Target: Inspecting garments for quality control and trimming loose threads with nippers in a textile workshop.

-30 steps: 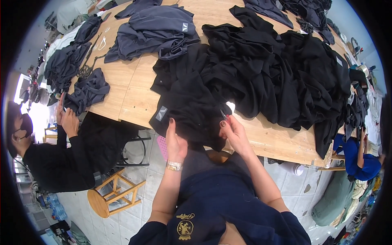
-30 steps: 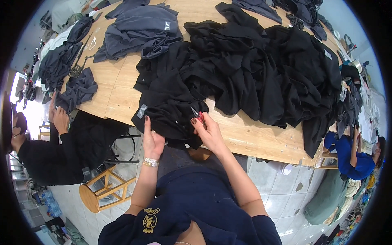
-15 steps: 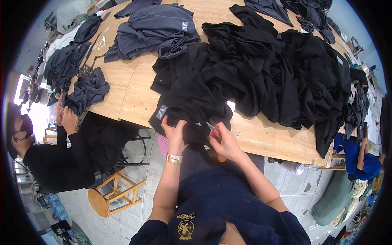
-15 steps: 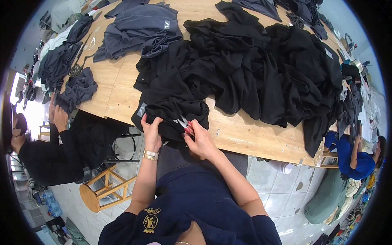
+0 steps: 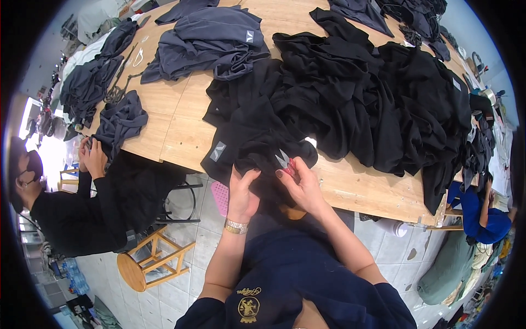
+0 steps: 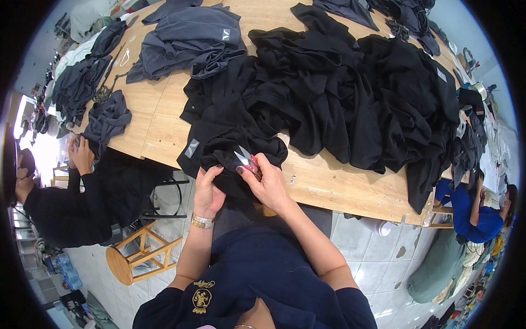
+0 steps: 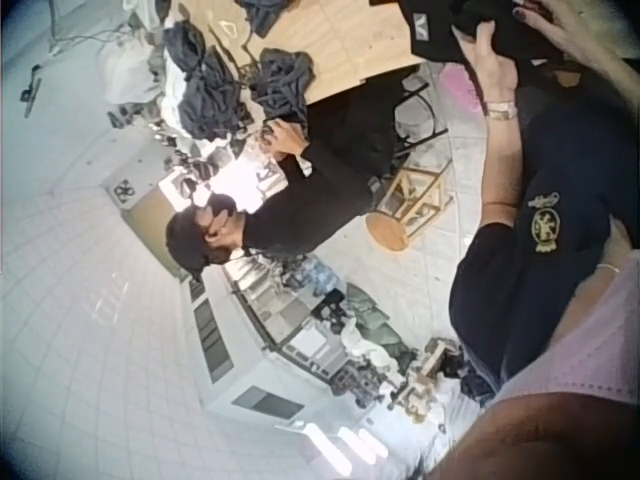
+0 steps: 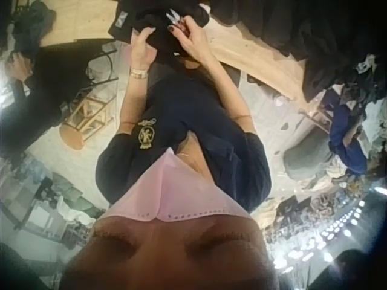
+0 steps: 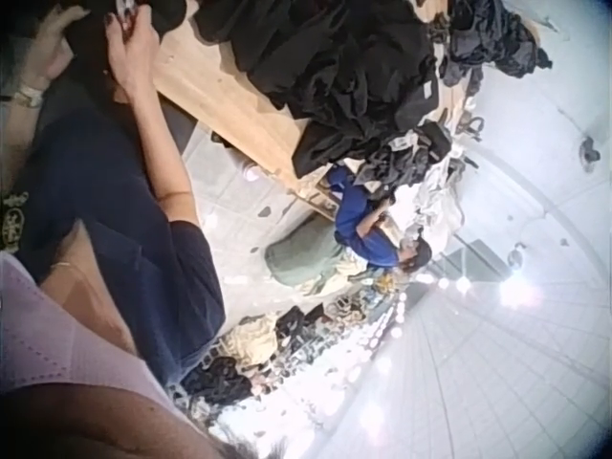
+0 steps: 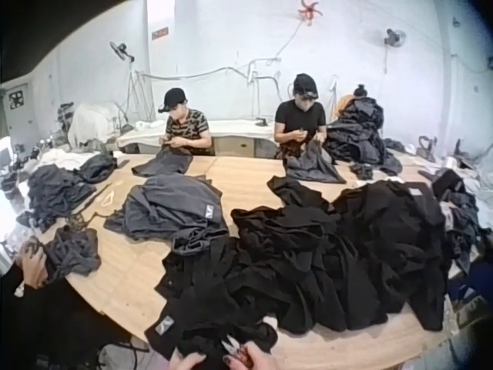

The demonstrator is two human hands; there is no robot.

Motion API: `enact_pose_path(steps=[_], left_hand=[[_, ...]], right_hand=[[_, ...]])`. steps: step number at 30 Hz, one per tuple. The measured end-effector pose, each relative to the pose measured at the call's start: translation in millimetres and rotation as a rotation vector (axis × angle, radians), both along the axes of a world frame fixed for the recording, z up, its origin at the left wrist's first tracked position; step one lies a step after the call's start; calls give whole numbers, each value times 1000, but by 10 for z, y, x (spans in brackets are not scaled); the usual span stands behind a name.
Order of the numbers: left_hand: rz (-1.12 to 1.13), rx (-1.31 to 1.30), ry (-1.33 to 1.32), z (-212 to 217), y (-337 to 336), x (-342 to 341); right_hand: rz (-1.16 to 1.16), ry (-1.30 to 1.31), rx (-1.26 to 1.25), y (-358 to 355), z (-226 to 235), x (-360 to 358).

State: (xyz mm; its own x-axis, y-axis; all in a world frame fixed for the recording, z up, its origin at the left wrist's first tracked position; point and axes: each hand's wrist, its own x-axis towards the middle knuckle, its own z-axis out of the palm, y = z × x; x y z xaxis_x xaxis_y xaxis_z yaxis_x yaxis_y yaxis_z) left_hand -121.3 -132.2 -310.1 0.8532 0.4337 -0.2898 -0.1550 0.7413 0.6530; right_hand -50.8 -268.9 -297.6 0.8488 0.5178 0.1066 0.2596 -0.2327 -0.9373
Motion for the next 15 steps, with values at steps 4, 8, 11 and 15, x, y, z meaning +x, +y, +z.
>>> enact_pose_path(steps=[4,8,11,15], left_hand=[[31,79,-6,-6,-72,9],[32,136,2,-40,-89,0],[62,128,6,-1,-116,17],[60,20,10,21,-103,14]], right_hand=[[-44,47,166,85,-49,-24],[44,-5,203,123,-25,10],[1,423,471,136,-40,43],[-93,548,424,14,-53,47]])
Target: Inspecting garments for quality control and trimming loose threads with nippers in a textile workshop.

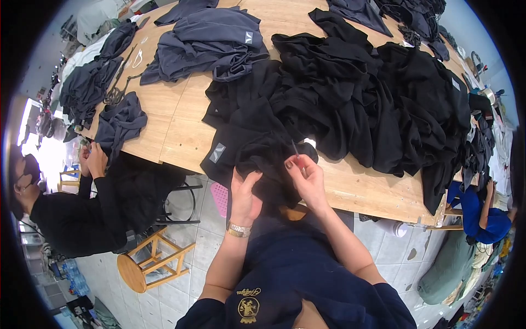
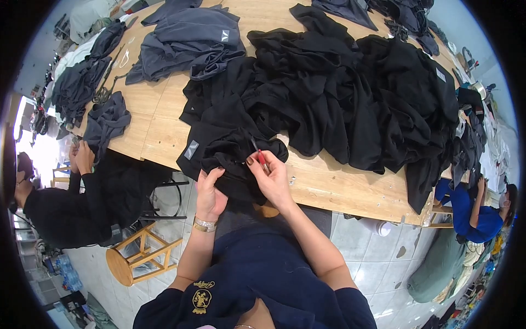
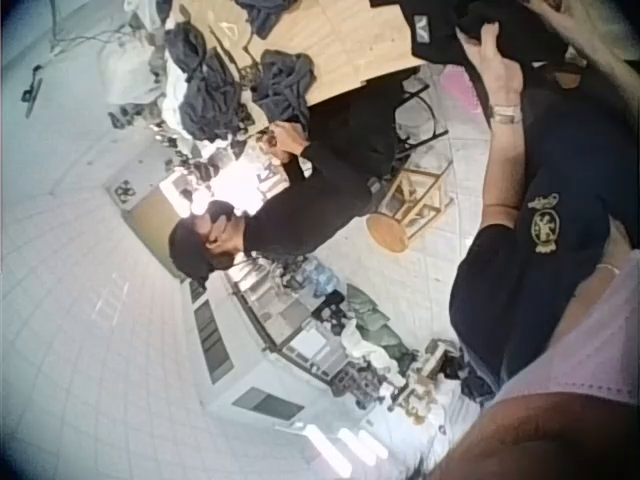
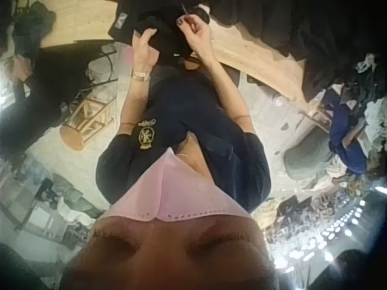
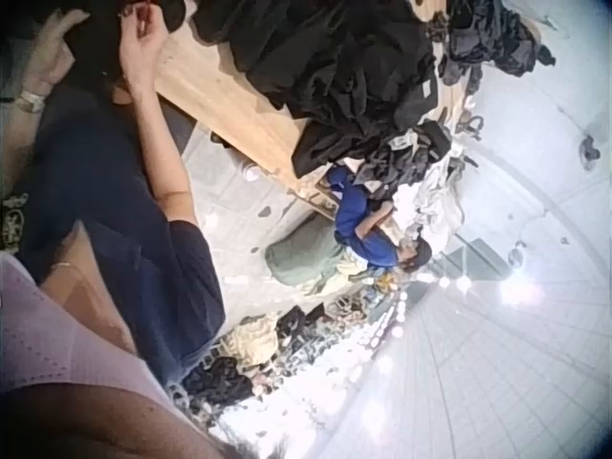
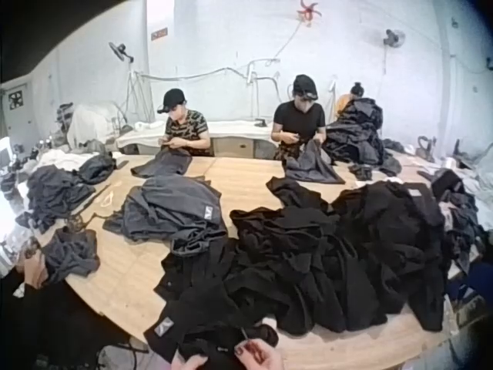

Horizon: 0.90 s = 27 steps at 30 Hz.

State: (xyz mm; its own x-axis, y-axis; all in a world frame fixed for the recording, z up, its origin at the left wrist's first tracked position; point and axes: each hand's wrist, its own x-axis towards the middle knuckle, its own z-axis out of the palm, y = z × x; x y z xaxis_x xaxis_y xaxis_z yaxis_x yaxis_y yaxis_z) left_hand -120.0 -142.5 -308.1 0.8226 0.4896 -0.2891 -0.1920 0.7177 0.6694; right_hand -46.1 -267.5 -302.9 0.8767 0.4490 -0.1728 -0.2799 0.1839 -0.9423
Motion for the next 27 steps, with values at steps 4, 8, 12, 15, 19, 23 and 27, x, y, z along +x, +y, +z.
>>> enact_pose_path(steps=[4,8,12,15,19,23,27], left_hand=[[-64,-134,-7,54,37,-21],[-77,-145,-14,55,38,-5],[-73,-85,-24,45,30,-7],[-48,-42,-17,85,-3,-6],[-27,-90,-16,66,10,-23],[-20,-33,-16,65,7,-19],[-10,-10,-20,51,7,-19]], right_hand=[[103,-382,-311,-147,-64,-54],[137,-662,-473,-165,-18,-45],[185,-683,-531,-142,48,-27],[177,-719,-535,-121,50,-17],[182,-738,-545,-109,97,-11],[177,-750,-536,-106,107,-6],[175,-744,-533,-106,101,-12]])
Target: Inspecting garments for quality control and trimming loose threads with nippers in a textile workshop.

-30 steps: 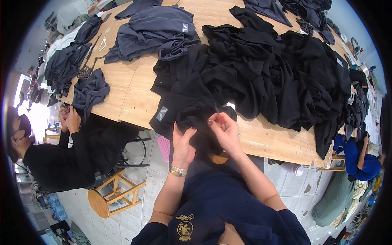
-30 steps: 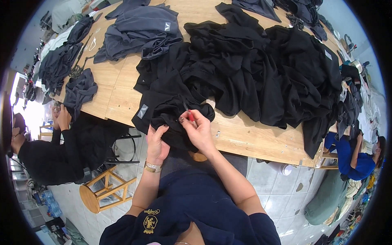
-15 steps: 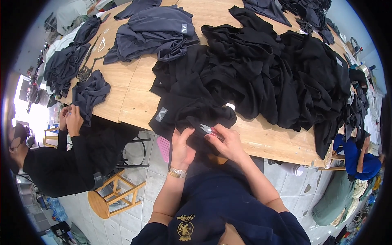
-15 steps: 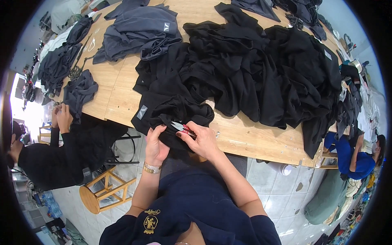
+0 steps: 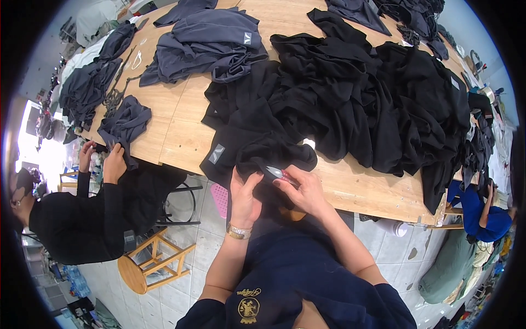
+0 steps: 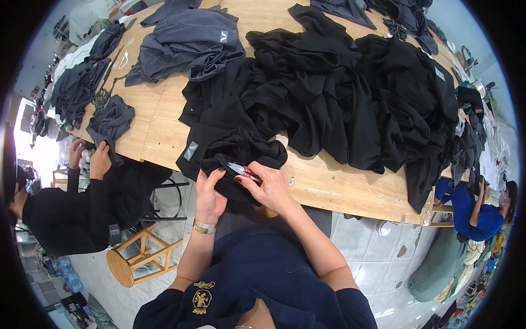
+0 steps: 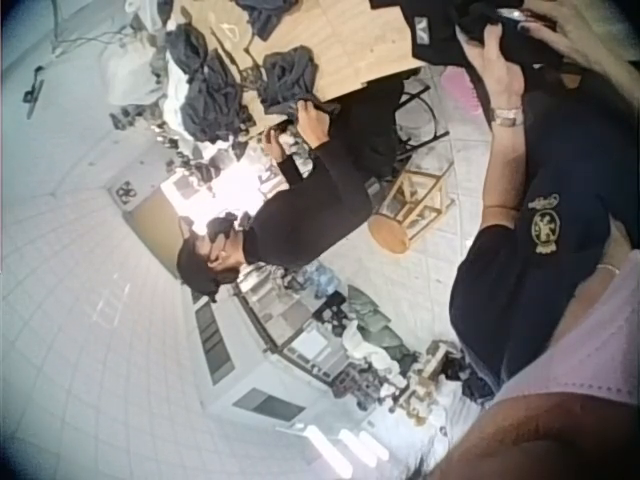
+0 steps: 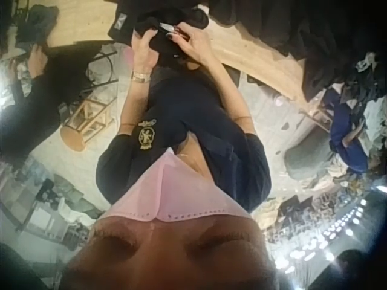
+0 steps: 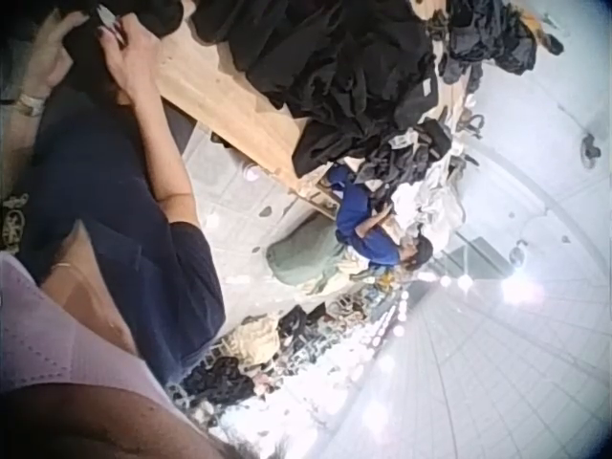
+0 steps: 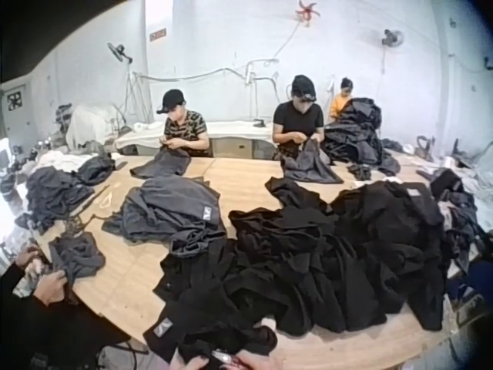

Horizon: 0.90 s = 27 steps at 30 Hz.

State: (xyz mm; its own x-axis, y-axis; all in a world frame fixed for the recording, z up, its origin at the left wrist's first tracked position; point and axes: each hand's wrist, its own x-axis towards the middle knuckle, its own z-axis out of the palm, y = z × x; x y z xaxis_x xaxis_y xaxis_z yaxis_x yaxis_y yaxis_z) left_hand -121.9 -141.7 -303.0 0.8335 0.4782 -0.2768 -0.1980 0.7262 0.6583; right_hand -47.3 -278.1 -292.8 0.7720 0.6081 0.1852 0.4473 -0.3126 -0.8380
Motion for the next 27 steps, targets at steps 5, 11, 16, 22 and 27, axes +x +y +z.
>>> enact_pose_path(steps=[5,11,16,22,27], left_hand=[[-16,0,2,-2,-2,3],[-72,-196,-17,-212,149,-14],[50,-352,8,-288,183,-25],[188,-138,354,-212,-75,-214],[169,-341,335,-314,-85,-310]], right_hand=[[-25,203,134,-7,-123,-20],[-221,735,551,-102,-231,10],[-489,243,186,-169,-455,84],[-507,300,-42,-249,-728,0],[-481,341,115,-234,-740,12]])
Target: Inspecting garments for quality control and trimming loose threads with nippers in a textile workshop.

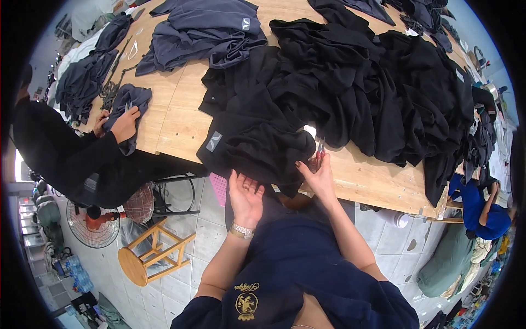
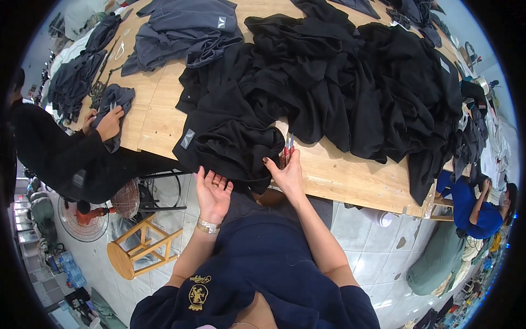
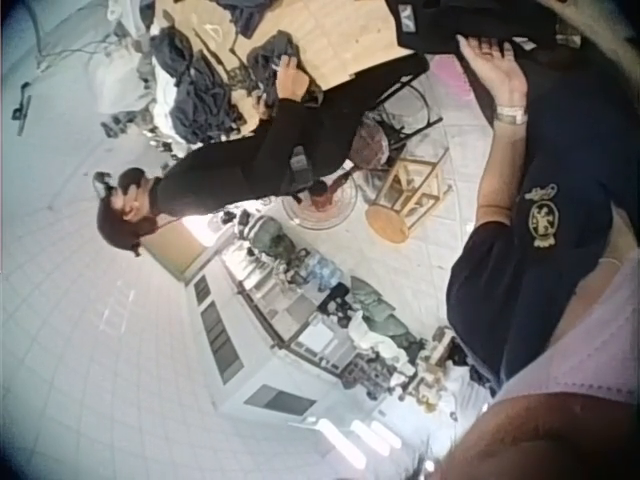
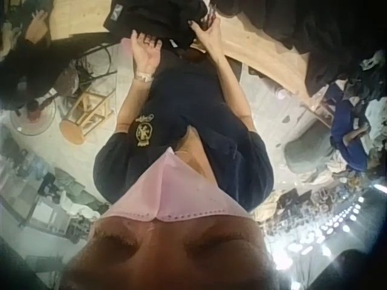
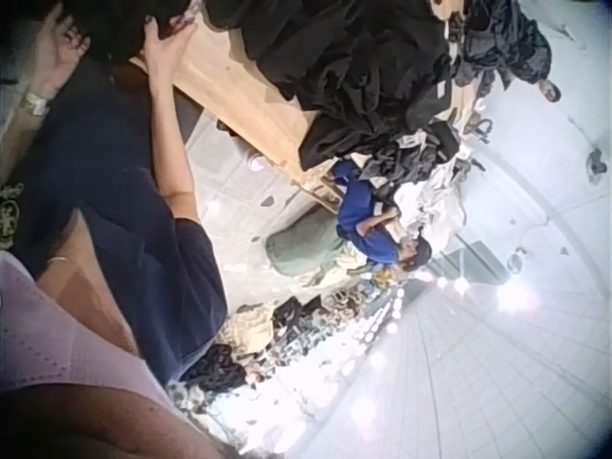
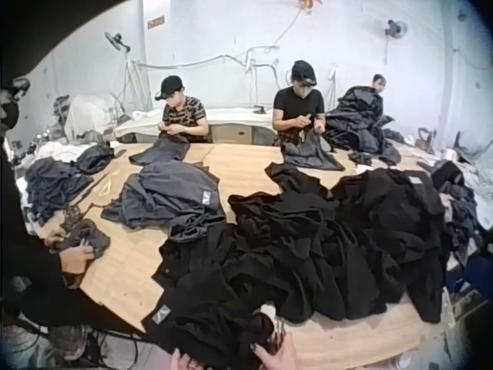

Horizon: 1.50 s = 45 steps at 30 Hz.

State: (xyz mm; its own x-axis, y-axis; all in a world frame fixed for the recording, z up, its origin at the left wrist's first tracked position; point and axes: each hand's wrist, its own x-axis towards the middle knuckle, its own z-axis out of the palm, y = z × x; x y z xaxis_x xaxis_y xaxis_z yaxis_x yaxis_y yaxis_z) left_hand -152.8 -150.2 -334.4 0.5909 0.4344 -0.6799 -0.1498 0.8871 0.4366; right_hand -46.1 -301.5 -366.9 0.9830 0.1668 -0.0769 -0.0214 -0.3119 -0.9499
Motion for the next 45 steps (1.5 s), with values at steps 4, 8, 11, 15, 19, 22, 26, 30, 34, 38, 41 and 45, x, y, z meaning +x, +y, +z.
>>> enact_pose_path(steps=[4,8,11,15,19,22,26,30,34,38,41,45], left_hand=[[-42,-20,-44,-10,-59,29],[-78,86,-93,116,-137,55],[-101,145,-140,155,-180,26],[-99,215,-199,157,-259,28],[-102,192,-175,183,-232,21],[-89,213,-175,183,-186,13],[-72,149,-144,134,-176,36],[-267,143,102,74,-251,-12],[-492,-117,195,46,-376,69],[-501,-205,-87,-47,-268,154],[-289,-292,-426,187,-206,285],[-234,-382,-591,355,-200,425]], right_hand=[[-46,-168,-36,-23,-79,-33],[-39,-342,45,91,166,-171],[186,-328,80,276,495,-288],[370,-404,-38,456,571,-319],[308,-324,-69,399,439,-274],[90,-302,33,163,164,-52],[-127,-240,130,-169,82,126],[-69,206,105,-212,148,51],[42,188,-170,-266,-286,-47],[-114,331,667,-251,22,13],[-240,542,1215,-273,446,151],[-223,753,1494,-308,532,254]])
